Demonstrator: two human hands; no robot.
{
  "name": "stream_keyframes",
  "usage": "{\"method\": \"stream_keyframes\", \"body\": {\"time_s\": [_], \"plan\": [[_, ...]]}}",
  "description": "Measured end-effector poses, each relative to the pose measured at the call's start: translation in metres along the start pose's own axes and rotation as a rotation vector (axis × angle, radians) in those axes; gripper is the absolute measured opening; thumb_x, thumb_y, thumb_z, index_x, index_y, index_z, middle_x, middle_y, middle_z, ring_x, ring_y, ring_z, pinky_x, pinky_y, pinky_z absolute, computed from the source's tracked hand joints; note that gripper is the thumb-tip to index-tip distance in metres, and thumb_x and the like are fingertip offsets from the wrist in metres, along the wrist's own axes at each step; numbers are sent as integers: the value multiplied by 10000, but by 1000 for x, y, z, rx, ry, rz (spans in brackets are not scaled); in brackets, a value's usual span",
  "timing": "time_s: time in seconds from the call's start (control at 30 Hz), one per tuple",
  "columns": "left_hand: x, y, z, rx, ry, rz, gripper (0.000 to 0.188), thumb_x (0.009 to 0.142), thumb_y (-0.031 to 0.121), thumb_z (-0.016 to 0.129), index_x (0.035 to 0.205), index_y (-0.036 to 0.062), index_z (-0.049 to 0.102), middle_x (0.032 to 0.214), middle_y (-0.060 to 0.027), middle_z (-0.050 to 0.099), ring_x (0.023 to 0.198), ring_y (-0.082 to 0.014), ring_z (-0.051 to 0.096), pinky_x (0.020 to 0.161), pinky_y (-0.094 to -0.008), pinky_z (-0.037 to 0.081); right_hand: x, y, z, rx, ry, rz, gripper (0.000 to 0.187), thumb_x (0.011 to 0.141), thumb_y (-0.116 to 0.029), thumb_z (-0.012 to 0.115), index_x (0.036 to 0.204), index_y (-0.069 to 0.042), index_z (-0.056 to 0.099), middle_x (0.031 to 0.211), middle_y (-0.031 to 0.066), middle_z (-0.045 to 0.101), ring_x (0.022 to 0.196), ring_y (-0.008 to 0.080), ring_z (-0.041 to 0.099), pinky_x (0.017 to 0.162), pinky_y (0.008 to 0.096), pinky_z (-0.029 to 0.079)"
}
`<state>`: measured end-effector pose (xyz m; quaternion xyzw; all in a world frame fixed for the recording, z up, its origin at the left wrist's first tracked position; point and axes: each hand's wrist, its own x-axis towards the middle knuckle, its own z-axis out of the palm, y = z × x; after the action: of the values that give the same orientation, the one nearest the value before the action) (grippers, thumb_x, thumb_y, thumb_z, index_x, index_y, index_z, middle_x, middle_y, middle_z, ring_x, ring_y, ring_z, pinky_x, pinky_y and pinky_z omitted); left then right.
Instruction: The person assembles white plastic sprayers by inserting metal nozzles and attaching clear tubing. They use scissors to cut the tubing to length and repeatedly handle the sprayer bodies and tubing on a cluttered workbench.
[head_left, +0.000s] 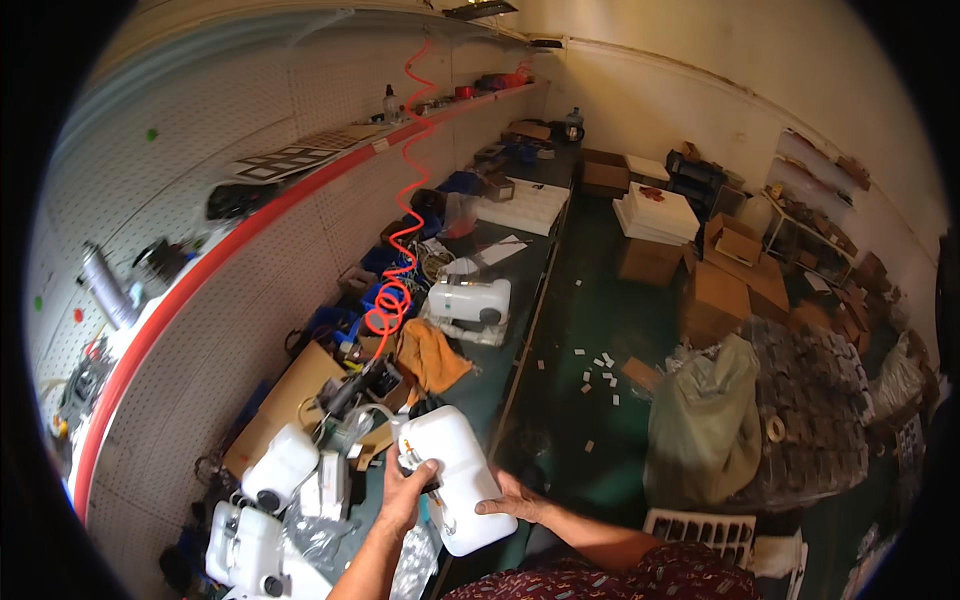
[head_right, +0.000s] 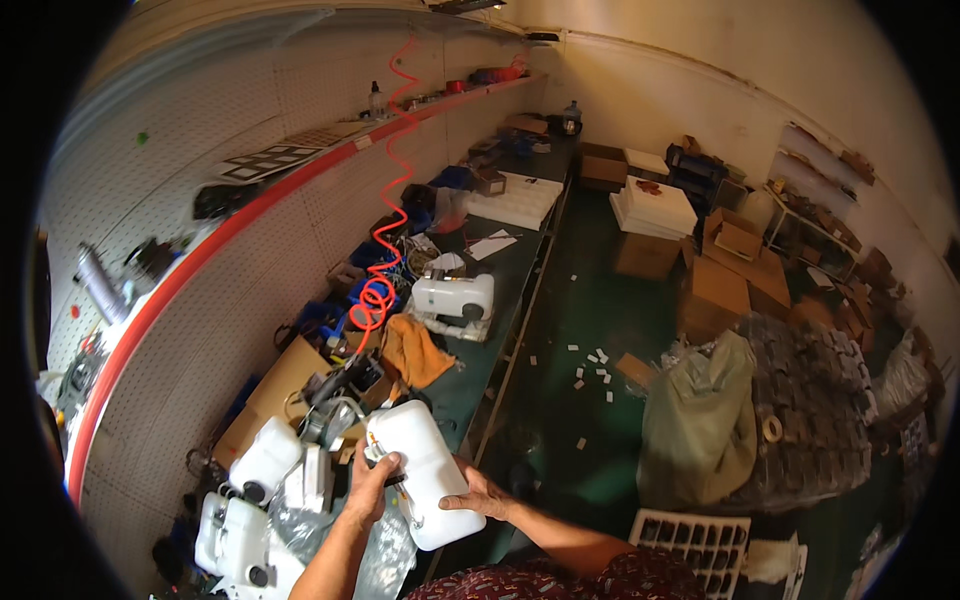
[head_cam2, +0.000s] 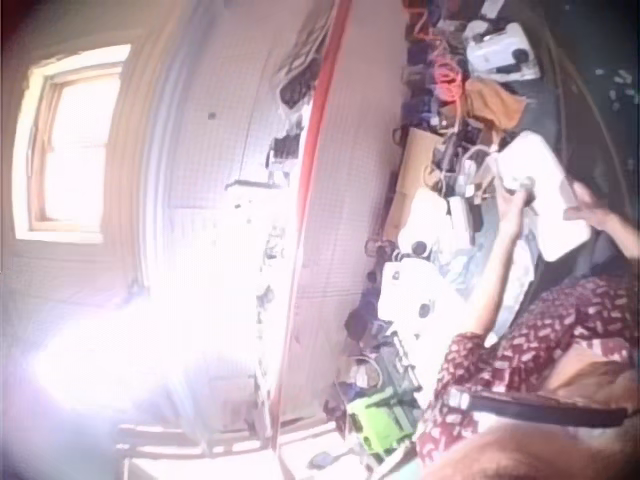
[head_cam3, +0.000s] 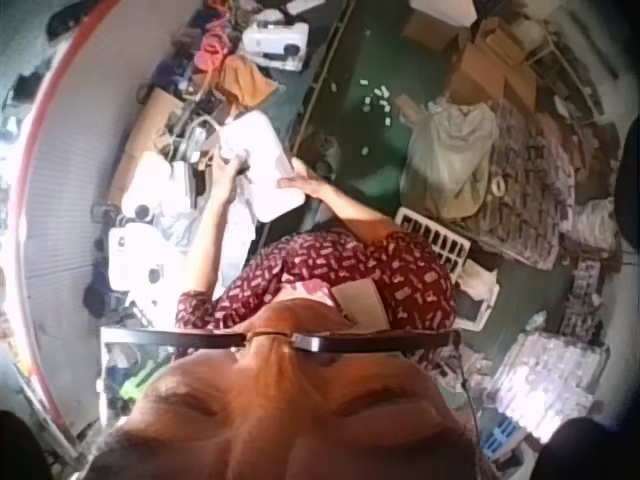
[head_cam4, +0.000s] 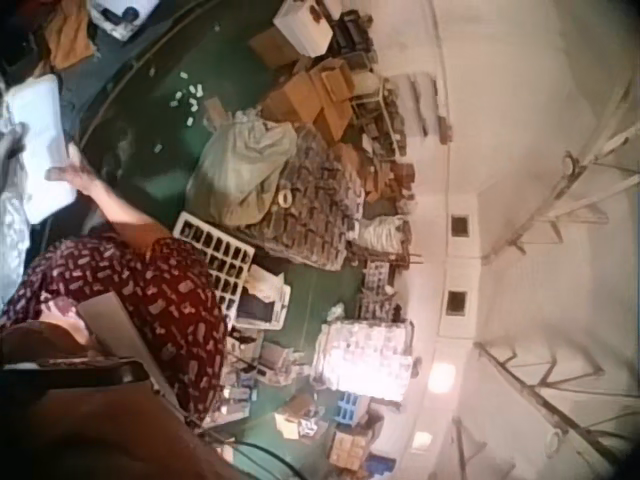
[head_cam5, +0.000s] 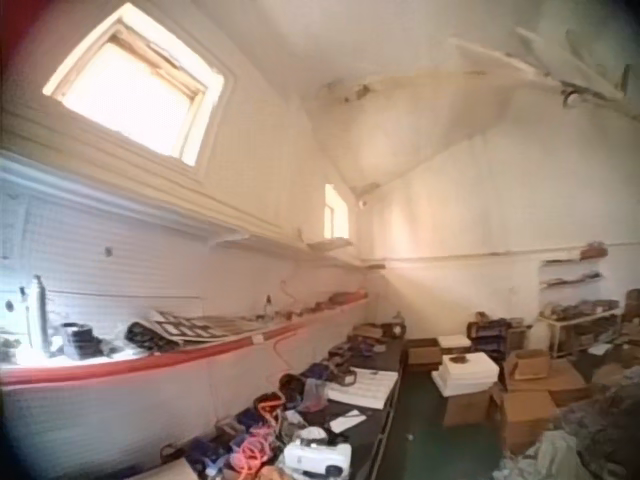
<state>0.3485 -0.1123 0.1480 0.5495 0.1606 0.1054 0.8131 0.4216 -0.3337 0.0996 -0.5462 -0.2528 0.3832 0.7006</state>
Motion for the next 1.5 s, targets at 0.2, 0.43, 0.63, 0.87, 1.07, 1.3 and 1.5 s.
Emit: {"method": "stream_keyframes", "body": {"time_s": [0.2, 0.43, 0.63, 0.87, 1.07, 1.3, 1.5], "plan": [[162, -41, 130, 282, -207, -41, 1109, 897, 340, 850, 1679, 80, 108, 1569, -181, 425, 1368, -287, 501, 1087, -422, 495, 55, -31, -189, 111, 243, -108, 1008, 713, -317, 944, 1500, -17, 390, 1356, 128, 582, 1276, 255, 571, 1097, 436, 484], [200, -41, 164, 326, -285, -373, 703, 993, 271, 761, 1548, 1, 426, 1435, -214, 606, 1297, -246, 598, 1106, -379, 482, 200, -102, -451, -370, 657, -249, 959, 655, -304, 980, 1405, -35, 447, 1288, 153, 628, 1180, 287, 639, 1039, 459, 524], [74, -110, 47, 459, 264, -457, 599, 950, 265, 785, 1413, -39, 557, 1121, -148, 757, 1053, -208, 712, 918, -351, 565, 400, -130, -541, -1138, 783, 72, 886, 653, -396, 887, 1378, -66, 500, 1168, 208, 712, 1105, 436, 675, 937, 524, 528], [-87, -145, 24, 1036, 731, -698, 509, 891, 438, 729, 1164, 9, 706, 1069, -243, 737, 1021, -416, 709, 877, -469, 577, 535, -54, -661, -1540, 563, -162, 460, 774, -333, 860, 1116, -52, 733, 1220, 168, 698, 1114, 347, 673, 965, 489, 554], [-165, -162, 112, 798, 755, -1232, 602, 867, 442, 745, 1290, 16, 701, 1225, -229, 727, 1163, -372, 686, 999, -427, 551, 576, -41, -633, -1670, 401, -304, 446, 886, -218, 744, 1256, 24, 680, 1256, 230, 689, 1193, 414, 644, 1054, 481, 492], [-165, -160, 92, 787, 785, -1075, 574, 900, 425, 730, 1298, 13, 694, 1234, -223, 726, 1140, -386, 693, 1004, -436, 553, 532, -26, -633, -1204, 896, -190, 606, 1033, -518, 555, 1484, -114, 576, 1438, 220, 616, 1276, 405, 624, 1082, 513, 485], [-219, -179, 1, 756, 874, -938, 566, 917, 457, 725, 1235, -10, 714, 1210, -235, 728, 1139, -396, 690, 988, -440, 554, 455, -17, -603, -1274, 834, -83, 534, 1064, -460, 544, 1316, -1, 652, 1330, 235, 665, 1221, 425, 636, 1069, 494, 476]]}}
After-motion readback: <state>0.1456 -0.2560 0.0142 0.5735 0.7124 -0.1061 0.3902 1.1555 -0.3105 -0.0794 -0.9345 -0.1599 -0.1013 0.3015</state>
